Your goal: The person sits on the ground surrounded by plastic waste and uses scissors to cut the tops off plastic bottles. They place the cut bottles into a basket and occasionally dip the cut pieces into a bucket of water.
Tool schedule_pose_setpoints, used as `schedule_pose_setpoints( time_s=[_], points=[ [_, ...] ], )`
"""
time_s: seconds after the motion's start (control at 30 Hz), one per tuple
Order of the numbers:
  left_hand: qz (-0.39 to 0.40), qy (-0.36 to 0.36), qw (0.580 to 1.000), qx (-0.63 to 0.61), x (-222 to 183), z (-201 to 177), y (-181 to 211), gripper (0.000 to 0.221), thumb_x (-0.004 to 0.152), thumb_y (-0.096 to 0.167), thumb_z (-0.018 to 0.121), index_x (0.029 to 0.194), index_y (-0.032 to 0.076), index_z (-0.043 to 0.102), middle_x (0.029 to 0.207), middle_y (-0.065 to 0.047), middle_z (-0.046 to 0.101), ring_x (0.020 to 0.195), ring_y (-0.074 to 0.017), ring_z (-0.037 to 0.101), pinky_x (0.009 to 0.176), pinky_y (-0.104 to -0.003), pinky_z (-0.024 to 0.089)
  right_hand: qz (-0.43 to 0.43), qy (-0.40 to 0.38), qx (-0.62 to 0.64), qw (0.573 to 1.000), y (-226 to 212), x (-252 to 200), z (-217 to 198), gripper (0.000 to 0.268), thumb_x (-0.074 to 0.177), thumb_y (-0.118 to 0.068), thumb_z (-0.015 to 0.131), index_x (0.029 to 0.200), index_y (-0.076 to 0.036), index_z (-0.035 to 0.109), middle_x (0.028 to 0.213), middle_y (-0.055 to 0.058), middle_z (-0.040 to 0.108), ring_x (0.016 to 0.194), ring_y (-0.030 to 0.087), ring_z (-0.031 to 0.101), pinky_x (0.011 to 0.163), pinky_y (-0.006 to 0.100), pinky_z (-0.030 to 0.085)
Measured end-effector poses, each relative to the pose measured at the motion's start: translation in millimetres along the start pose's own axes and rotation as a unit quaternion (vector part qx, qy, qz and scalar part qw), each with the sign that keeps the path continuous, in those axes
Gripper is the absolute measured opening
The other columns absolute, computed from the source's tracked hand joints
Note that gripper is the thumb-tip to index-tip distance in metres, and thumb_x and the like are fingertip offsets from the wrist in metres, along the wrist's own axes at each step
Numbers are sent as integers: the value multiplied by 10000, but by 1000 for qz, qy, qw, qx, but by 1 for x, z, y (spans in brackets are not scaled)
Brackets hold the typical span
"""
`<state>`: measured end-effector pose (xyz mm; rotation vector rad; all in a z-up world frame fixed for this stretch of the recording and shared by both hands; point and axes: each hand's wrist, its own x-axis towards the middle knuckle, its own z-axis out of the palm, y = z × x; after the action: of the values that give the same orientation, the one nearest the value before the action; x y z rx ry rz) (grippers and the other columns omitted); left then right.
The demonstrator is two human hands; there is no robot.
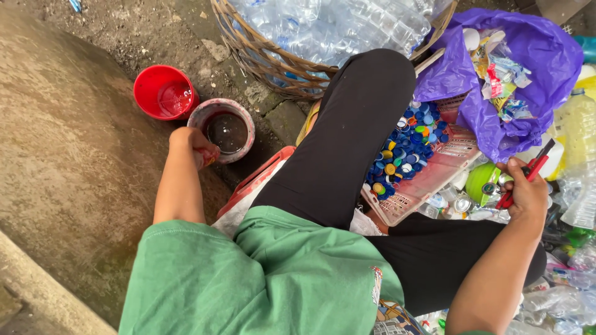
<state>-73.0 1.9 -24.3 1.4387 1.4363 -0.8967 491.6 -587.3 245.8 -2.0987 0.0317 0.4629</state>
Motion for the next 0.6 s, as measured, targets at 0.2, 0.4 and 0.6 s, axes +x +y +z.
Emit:
schedule_pose_setpoints(
  time_s=[0.2, 0.4, 0.6],
  points=[
    [-29, -36, 999, 14, 6, 2, -2, 507, 717, 354, 904, 1010, -44, 791, 1002, -149, 775, 787, -254, 688, 779, -364, 564, -3, -1, -9, 1000, -5, -4, 2, 244, 1041, -314, 713, 1232, -165, 683, 1019, -52, 743, 588, -40, 493, 532, 82, 434],
    [-53, 71, 863, -498, -129, 13, 36, 182, 816, -93, 713, 711, -8, 590, 584, -154, 585, 435, -180, 484, 396, -330, 433, 3, 4, -22, 1000, -6, -5, 2, 246, 1047, -350, 716, 1235, -195, 685, 1027, -84, 742, 594, -46, 489, 533, 80, 433],
    [67, 146, 984, 81, -54, 9, 7, 475, 800, 465, 723, 801, -9, 742, 718, -135, 700, 620, -291, 607, 672, -359, 556, -1, 6, -28, 1000, 1, 2, -2, 230, 1060, -333, 703, 1240, -192, 679, 1041, -81, 742, 607, -43, 492, 541, 84, 443]
  ],
)
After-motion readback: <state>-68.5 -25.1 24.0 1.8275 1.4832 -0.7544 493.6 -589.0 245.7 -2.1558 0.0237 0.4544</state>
